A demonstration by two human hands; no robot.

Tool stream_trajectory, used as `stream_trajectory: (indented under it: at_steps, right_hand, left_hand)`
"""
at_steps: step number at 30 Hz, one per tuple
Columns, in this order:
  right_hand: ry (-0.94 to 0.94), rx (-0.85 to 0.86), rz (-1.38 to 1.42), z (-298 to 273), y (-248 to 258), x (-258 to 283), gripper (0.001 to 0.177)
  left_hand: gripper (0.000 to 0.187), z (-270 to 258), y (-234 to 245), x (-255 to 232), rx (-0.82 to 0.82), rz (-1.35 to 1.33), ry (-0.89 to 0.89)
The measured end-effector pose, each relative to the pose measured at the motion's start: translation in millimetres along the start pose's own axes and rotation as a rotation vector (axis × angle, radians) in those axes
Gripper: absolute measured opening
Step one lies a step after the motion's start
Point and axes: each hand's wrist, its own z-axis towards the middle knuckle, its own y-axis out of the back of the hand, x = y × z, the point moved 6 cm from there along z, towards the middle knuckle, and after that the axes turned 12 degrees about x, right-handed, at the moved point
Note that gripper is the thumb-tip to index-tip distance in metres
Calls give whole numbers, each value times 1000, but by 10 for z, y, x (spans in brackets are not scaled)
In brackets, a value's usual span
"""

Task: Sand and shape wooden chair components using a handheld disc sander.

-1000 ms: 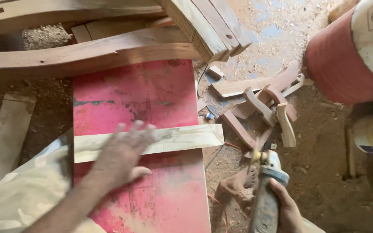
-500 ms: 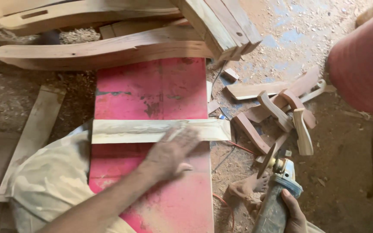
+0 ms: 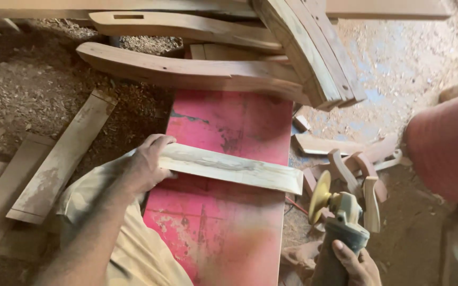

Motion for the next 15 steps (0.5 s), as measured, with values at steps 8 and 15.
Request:
stream_trajectory:
  at_steps: [8,15]
  right_hand:
    - [177,178,-918,188,-785,457,62]
    - [226,201,-673,251,-1941,434,81]
  left_hand:
    - [86,-312,376,686,-95,-466,7]
    - [67,-150,46,1085,-182,-1582,-9]
